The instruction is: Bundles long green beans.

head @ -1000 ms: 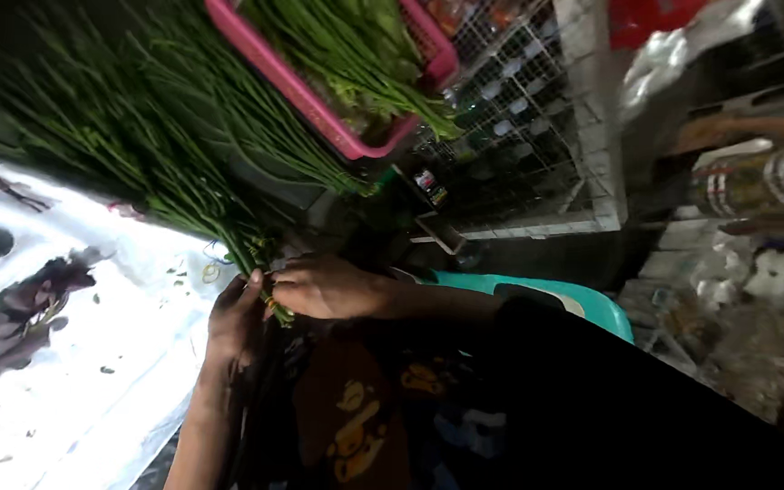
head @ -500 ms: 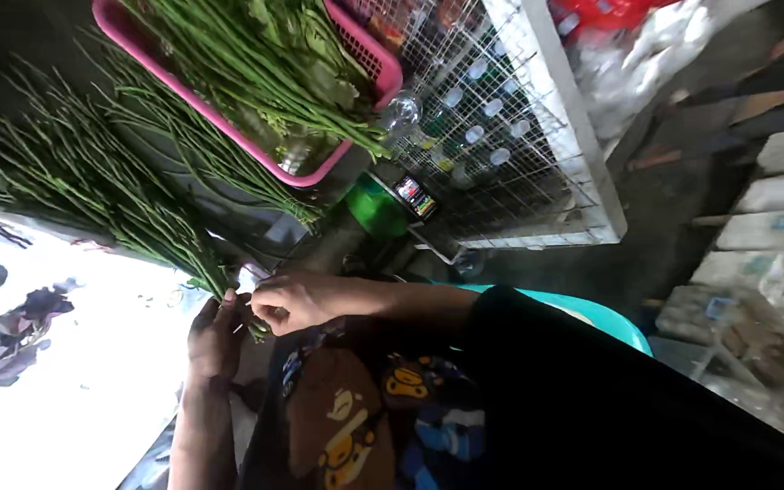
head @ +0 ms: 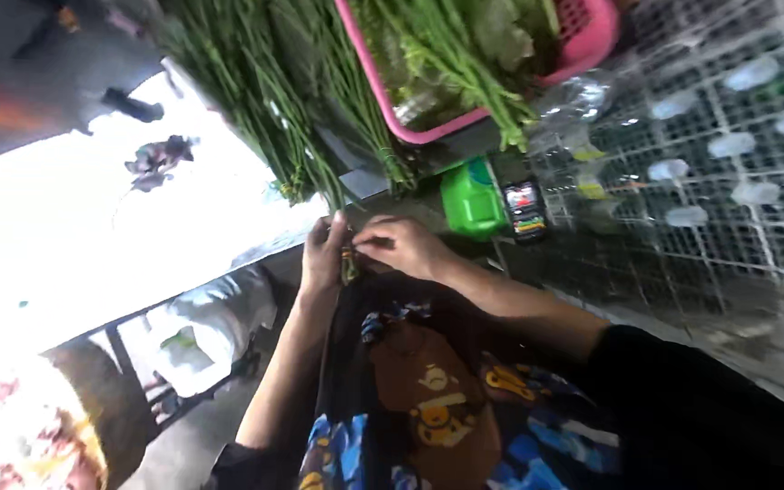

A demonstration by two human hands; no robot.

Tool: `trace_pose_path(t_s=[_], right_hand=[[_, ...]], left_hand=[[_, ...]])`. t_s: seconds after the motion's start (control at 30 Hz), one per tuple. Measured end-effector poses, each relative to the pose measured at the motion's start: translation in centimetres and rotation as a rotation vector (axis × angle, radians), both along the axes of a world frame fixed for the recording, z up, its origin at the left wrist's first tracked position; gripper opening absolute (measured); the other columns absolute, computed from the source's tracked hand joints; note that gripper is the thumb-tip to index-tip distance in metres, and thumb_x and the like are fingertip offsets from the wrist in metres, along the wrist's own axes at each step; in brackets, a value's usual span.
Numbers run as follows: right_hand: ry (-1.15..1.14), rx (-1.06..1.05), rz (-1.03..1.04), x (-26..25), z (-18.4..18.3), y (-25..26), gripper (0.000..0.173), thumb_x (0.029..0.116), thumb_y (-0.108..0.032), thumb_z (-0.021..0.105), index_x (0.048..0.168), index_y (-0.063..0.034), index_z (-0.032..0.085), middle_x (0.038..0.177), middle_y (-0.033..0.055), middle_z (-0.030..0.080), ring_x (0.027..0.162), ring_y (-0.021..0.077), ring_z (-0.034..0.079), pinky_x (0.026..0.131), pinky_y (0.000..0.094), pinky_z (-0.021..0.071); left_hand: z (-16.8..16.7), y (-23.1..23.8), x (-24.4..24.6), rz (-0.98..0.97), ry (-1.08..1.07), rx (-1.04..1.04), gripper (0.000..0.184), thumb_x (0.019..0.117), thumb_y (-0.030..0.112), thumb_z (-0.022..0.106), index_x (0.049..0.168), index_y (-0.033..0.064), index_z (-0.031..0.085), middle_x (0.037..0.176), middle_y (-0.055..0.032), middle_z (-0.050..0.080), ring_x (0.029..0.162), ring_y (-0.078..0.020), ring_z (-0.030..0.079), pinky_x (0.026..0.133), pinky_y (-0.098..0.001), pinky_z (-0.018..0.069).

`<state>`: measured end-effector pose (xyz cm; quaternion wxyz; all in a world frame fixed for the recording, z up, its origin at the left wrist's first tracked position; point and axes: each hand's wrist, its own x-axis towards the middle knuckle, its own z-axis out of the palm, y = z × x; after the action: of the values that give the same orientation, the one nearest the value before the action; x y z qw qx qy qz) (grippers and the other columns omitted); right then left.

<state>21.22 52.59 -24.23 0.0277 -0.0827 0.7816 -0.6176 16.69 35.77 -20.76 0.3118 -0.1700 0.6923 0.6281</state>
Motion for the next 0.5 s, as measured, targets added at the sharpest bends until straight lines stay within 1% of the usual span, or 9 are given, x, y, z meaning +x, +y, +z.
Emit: trace_pose_path(t_s=[0.07, 0.1, 0.17, 0.23, 0.37, 0.43, 0.5], right_hand=[[0.083, 0.029, 0.0, 0.0, -0.4, 0.4, 0.013, 0.0957, -0.015, 0.071, 0.103, -0.0063, 0.078, 0.099, 0.0058, 0.074, 0.09, 0.0097, 0.071, 0.083, 0.0261, 0.0601], [0.11, 0.048, -0.004, 0.0, -0.5, 0.6, 0.013, 0.0957, -0.015, 0.071, 0.102, -0.0069, 0.078, 0.098, 0.0053, 0.074, 0.088, 0.009, 0.07, 0.081, 0.0255, 0.0603], [0.129, 0.088, -0.009, 0.1, 0.0, 0.9, 0.013, 0.0962, -0.017, 0.071, 0.103, -0.0085, 0.078, 0.099, 0.0048, 0.073, 0.087, 0.0088, 0.07, 0.079, 0.0253, 0.0603], [0.128, 0.134, 0.003, 0.2, 0.8, 1.1, 0.013, 0.0966, -0.018, 0.07, 0.103, -0.0101, 0.078, 0.101, 0.0034, 0.073, 0.088, 0.0084, 0.069, 0.079, 0.0255, 0.06], [0.128, 0.257, 0.013, -0.1, 1.6, 0.9, 0.011, 0.0951, -0.016, 0.071, 0.099, -0.0093, 0.079, 0.097, 0.0039, 0.074, 0.087, 0.0129, 0.071, 0.08, 0.0314, 0.0607], [0.095, 0.351, 0.028, -0.3, 2.2, 0.8, 0.01, 0.0948, -0.015, 0.07, 0.097, -0.0091, 0.078, 0.094, 0.0049, 0.073, 0.084, 0.0167, 0.071, 0.076, 0.0362, 0.0607], [0.07, 0.461, 0.036, -0.2, 2.7, 0.5, 0.01, 0.0952, -0.015, 0.069, 0.095, -0.0081, 0.076, 0.091, 0.0066, 0.071, 0.082, 0.0203, 0.071, 0.074, 0.0395, 0.0608]], left_hand=[[0.7, 0.1, 0.5, -0.04, -0.002, -0.009, 0.03, 0.104, 0.047, 0.055, 0.112, 0.0195, 0.061, 0.073, 0.0013, 0.062, 0.05, -0.0051, 0.055, 0.045, -0.0206, 0.0487], [0.9, 0.2, 0.7, -0.045, 0.003, -0.004, 0.03, 0.1039, 0.048, 0.055, 0.111, 0.0196, 0.061, 0.072, 0.0007, 0.061, 0.049, -0.0055, 0.054, 0.043, -0.0205, 0.0478], [0.9, 0.4, 1.3, -0.041, 0.016, -0.004, 0.031, 0.1033, 0.05, 0.055, 0.11, 0.0198, 0.061, 0.071, -0.0009, 0.06, 0.047, -0.0069, 0.053, 0.041, -0.0213, 0.0467], [0.5, 0.6, 1.7, -0.052, 0.049, -0.023, 0.033, 0.102, 0.052, 0.057, 0.112, 0.0207, 0.061, 0.074, -0.0009, 0.06, 0.05, -0.0074, 0.053, 0.043, -0.0222, 0.0471], [-1.1, 1.3, 1.5, -0.05, 0.087, -0.046, 0.036, 0.0996, 0.054, 0.06, 0.11, 0.0191, 0.061, 0.077, -0.0004, 0.062, 0.059, -0.0088, 0.058, 0.052, -0.0267, 0.0518], [-2.0, 1.4, 1.1, -0.049, 0.087, -0.06, 0.039, 0.0991, 0.054, 0.061, 0.111, 0.0165, 0.062, 0.078, -0.0017, 0.063, 0.061, -0.0105, 0.06, 0.055, -0.0295, 0.0538], [-2.2, 1.6, 1.1, -0.053, 0.074, -0.081, 0.041, 0.0987, 0.054, 0.062, 0.114, 0.0158, 0.061, 0.08, -0.003, 0.065, 0.062, -0.0114, 0.062, 0.056, -0.0304, 0.055]])
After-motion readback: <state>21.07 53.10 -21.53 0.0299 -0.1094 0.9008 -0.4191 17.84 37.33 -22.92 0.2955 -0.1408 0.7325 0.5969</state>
